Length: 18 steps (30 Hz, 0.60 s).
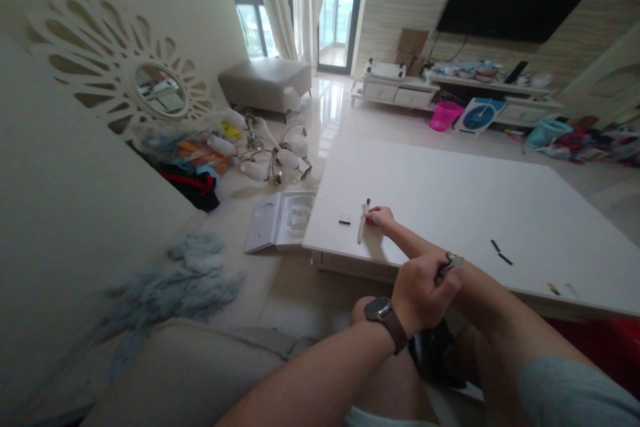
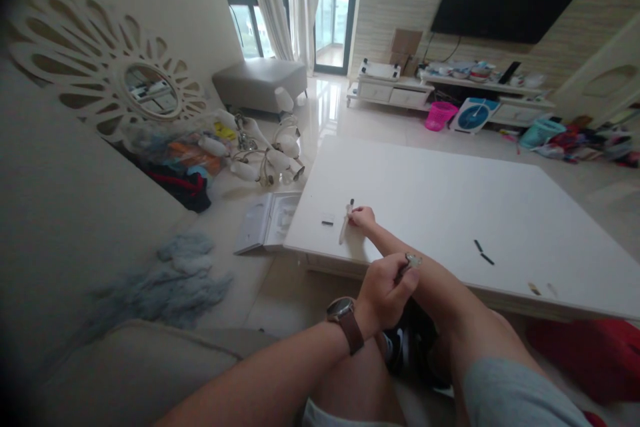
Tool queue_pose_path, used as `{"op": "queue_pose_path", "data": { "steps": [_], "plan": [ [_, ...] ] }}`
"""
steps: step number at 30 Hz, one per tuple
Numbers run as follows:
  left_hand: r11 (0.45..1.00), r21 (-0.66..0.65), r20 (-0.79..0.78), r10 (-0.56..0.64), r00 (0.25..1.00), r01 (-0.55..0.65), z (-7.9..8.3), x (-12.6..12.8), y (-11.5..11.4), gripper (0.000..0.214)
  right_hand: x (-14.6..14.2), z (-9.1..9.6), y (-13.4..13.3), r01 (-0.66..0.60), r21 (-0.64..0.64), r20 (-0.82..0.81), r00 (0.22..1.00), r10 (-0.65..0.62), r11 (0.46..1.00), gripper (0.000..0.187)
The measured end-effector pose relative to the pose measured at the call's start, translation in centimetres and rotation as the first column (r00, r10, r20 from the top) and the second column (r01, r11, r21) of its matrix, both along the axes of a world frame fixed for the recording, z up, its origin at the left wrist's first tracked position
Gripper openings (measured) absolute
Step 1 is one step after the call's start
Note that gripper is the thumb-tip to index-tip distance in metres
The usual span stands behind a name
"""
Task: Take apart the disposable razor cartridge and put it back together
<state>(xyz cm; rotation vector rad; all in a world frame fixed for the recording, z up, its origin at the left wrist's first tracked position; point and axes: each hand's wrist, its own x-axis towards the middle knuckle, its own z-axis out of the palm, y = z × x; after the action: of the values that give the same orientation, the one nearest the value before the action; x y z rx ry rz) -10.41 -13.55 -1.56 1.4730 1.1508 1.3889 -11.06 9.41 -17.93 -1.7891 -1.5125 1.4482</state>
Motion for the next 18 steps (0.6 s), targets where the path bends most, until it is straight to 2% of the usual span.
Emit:
{"op": "queue_pose_path", "data": {
  "steps": [5,10,14,18],
  "plan": [
    [1.0,-0.014,0.014,0.01,1.0,-0.01,0.2,-0.1,0.1,0.03,0.2,-0.5,0.1,-0.063,0.156,0.132,0.99,0.042,0.986,0.019],
    [0.999,-0.037,0.026,0.017,1.0,-0.016,-0.2,0.1,0.2,0.031,0.4,-0.2,-0.2,-0.161,0.351,0.25,0.966,0.073,0.922,0.012],
    [0.999,-0.032,0.02,0.004,1.0,-0.004,-0.3,0.2,0.2,0.031,0.4,0.8,-1.2,-0.294,0.491,0.33,0.934,0.137,0.82,0.007],
    [0.999,-0.031,0.002,0.018,1.0,-0.018,-0.3,0.1,0.2,0.032,-0.4,1.5,-2.9,-0.5,0.563,0.381,0.863,0.331,0.657,0.009]
  ]
}}
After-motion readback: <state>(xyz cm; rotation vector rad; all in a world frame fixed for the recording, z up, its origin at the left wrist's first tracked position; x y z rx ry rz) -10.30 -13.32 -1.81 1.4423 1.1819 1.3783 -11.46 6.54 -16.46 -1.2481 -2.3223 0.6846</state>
